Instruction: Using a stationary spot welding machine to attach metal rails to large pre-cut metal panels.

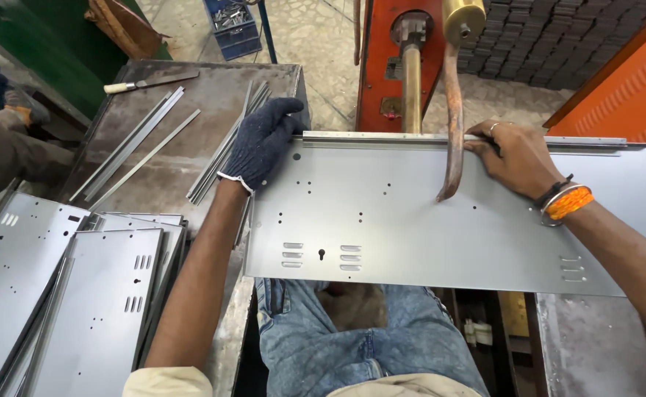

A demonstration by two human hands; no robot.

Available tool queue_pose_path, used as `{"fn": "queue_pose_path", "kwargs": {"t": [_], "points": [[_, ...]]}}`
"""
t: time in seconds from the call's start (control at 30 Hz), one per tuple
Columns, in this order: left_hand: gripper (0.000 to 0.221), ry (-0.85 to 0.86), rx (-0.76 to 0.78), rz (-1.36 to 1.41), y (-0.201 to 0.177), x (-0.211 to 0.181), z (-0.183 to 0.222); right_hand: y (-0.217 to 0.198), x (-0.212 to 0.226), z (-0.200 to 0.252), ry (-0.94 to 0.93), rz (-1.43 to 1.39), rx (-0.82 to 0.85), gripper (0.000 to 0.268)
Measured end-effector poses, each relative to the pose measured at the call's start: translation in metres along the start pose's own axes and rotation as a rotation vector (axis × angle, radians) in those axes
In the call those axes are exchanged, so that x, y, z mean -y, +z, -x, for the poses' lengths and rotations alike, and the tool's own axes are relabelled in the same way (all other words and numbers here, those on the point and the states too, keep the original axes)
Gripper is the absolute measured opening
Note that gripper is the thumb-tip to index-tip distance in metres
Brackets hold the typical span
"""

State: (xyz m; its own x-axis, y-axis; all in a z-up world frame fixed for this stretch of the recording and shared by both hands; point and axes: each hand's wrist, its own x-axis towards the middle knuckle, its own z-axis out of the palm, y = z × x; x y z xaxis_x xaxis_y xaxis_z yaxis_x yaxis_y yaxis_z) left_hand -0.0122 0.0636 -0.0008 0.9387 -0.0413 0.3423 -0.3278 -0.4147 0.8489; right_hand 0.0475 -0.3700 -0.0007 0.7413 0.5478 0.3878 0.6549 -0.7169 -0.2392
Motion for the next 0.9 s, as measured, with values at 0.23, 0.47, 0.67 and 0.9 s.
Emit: {"fn": "queue_pose_path", "kwargs": {"t": [0.23,0.47,0.67,0.9], "points": [[0.031,0.045,0.022,-0.030,-0.001,-0.010,0.003,0.000,0.002,-0.001,0.049,-0.018,0.024,0.026],[0.030,-0.014,0.037,-0.086,0.004,-0.028,0.010,0.001,-0.005,-0.002,0.037,-0.027,0.028,0.026],[0.023,-0.008,0.065,-0.299,0.003,-0.036,0.009,-0.001,-0.013,-0.008,0.109,-0.096,0.091,0.026],[0.032,0.108,0.093,-0.483,0.000,-0.029,0.006,-0.009,0.009,-0.004,0.000,-0.209,-0.075,0.028]]}}
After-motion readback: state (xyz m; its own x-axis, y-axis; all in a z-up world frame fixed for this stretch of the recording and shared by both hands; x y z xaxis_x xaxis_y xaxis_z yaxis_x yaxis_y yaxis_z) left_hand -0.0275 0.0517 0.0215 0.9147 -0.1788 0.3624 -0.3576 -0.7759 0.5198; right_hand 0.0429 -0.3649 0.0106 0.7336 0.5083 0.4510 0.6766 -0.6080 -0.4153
